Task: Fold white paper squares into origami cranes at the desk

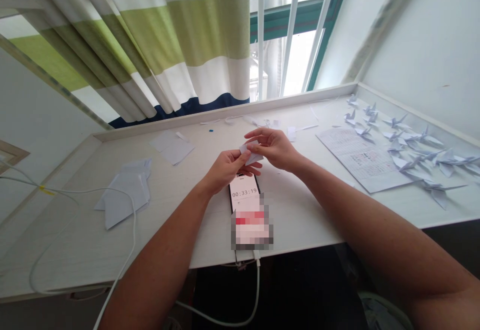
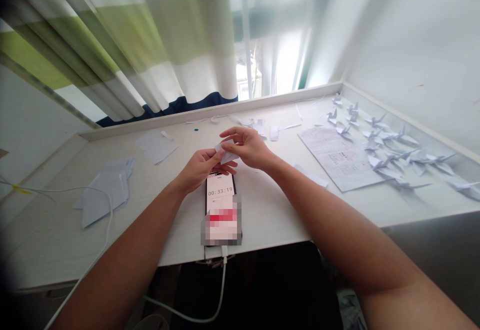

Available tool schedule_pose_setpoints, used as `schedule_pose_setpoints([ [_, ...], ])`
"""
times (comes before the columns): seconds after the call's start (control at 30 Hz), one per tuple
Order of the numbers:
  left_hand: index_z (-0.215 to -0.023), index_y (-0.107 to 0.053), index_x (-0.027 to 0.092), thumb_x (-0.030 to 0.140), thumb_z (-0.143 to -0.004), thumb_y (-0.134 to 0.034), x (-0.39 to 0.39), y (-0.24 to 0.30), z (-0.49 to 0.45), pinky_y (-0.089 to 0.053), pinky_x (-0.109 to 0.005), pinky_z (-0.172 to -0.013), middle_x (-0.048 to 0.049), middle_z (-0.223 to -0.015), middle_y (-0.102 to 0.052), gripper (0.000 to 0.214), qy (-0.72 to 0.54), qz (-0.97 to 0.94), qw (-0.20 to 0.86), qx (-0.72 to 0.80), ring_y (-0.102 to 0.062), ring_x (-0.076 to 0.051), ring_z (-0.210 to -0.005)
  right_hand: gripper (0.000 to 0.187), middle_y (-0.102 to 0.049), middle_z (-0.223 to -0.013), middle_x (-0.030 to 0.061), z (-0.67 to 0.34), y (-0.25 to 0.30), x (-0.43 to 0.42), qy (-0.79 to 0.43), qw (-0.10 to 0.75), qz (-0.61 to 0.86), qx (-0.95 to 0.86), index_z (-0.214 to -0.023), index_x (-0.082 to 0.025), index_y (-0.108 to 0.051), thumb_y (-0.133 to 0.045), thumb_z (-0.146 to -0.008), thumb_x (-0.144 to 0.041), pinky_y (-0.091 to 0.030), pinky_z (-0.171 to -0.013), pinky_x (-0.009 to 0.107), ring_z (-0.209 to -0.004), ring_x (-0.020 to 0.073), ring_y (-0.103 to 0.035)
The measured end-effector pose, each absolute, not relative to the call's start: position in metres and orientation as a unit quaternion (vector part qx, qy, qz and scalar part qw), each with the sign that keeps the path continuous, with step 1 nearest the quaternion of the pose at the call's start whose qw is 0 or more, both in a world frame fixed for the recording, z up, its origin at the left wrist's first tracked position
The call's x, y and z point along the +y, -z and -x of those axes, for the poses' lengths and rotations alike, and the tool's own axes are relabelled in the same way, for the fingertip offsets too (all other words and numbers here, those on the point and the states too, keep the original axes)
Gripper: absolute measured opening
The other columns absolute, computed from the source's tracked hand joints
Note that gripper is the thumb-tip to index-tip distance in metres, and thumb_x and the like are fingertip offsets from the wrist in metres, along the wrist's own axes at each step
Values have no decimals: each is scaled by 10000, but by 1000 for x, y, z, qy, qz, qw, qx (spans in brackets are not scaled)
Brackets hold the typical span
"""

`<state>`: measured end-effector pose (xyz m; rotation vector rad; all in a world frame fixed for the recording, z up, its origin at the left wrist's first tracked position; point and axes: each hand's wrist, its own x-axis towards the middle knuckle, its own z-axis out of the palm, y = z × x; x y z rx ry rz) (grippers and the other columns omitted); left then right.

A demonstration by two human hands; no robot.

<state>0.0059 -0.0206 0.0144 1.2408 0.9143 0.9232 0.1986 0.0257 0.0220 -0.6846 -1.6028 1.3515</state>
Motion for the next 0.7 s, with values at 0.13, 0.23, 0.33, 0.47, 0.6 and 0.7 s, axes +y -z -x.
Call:
schedule_pose_setpoints([
  [0.13, -1038, -788, 113, 651, -857, -819, -21, -15, -7, -633, -409, -827, -145, -929, -840, 568, -441, -527, 604, 405, -819, -267, -830, 420, -798, -974, 54, -197, -23, 26, -555, 467, 265, -635, -1139, -205, -742, -833, -876, -521, -597, -786, 359, -852, 183, -728],
  [0.23, -1045, -803, 124, 651, -845, -828, -20, -18, -9, -619, -417, -882, -132, -951, -838, 565, -493, -515, 577, 399, -811, -264, -893, 409, -786, -992, 53, -196, -24, 26, -533, 490, 278, -630, -1109, -202, -757, -814, -891, -544, -603, -848, 370, -897, 184, -723],
  [0.33, -1048, -825, 159, 651, -844, -824, -17, -17, -10, -579, -358, -875, -106, -1011, -831, 532, -538, -509, 534, 407, -770, -236, -986, 387, -775, -965, 54, -194, -24, 26, -510, 485, 294, -647, -1016, -194, -758, -858, -855, -531, -606, -851, 374, -897, 189, -718],
  [0.47, -1011, -853, 207, 650, -840, -823, -13, -12, -10, -498, -291, -800, -61, -1037, -815, 476, -569, -503, 480, 439, -675, -181, -956, 419, -768, -961, 50, -192, -21, 26, -507, 485, 295, -648, -995, -203, -760, -863, -837, -577, -616, -824, 362, -916, 195, -713],
  [0.6, -967, -866, 217, 615, -829, -850, -12, -10, -10, -448, -279, -744, -31, -933, -788, 422, -572, -511, 471, 437, -587, -147, -835, 428, -764, -944, 39, -190, -20, 25, -528, 483, 289, -636, -966, -206, -762, -868, -826, -596, -618, -817, 347, -896, 182, -709],
  [0.7, -933, -868, 210, 578, -823, -870, -13, -10, -10, -424, -276, -711, -23, -860, -760, 385, -574, -509, 484, 422, -541, -135, -783, 423, -764, -926, 39, -190, -20, 23, -538, 476, 285, -635, -945, -199, -761, -864, -832, -593, -605, -793, 331, -880, 176, -710],
])
